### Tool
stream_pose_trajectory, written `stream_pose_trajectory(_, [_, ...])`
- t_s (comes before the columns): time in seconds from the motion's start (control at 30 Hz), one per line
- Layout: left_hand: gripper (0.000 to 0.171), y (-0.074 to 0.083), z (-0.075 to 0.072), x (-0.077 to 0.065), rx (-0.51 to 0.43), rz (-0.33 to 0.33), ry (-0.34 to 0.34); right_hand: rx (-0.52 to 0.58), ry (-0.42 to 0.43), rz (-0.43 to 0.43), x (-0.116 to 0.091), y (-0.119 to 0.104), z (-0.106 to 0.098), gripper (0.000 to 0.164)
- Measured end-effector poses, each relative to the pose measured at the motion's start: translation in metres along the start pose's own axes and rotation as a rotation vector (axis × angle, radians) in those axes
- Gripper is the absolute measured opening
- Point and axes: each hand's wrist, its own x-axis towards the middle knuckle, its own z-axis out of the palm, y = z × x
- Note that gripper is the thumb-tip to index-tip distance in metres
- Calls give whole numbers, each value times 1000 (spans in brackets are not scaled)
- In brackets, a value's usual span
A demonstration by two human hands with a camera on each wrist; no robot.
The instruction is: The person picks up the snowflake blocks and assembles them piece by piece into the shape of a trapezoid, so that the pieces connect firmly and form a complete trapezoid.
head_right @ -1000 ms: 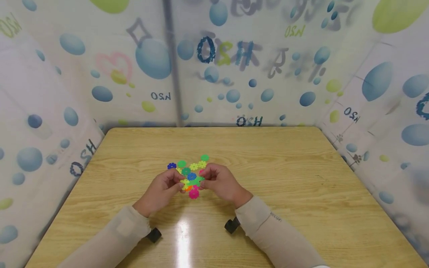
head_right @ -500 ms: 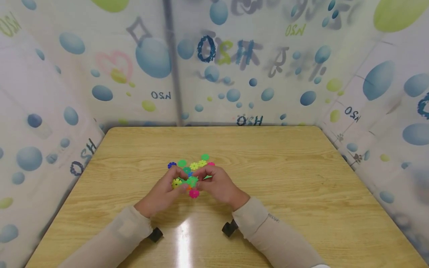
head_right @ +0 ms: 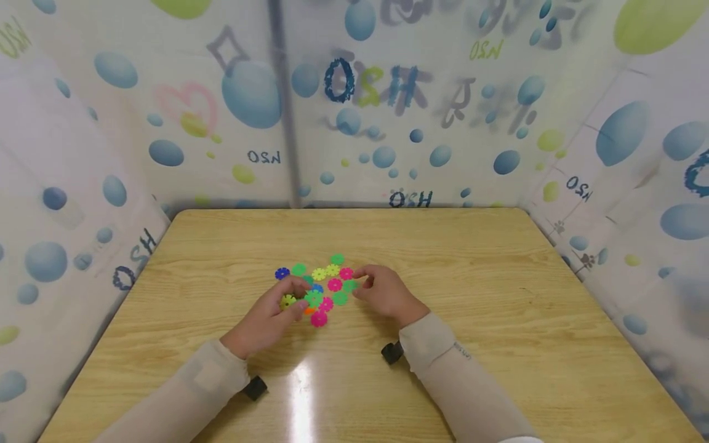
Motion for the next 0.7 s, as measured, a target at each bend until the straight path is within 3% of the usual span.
stream_pose_trajectory(0.13, [24, -1, 0, 0, 5, -4, -8, -112, -63, -4, 1, 5, -1, 48])
stream_pose_trajectory(0.3, [26, -2, 1, 1, 4, 10, -6, -143, -129, -10, -1, 5, 1, 55])
stream_pose_trajectory(0.6, [25, -1, 1, 0, -6, 20, -3, -177, -110, -28, -2, 2, 2, 22])
stream_pose_trajectory(0.7, [25, -1, 1, 0, -6, 13, -3, -199, -112, -30, -3, 2, 2, 19])
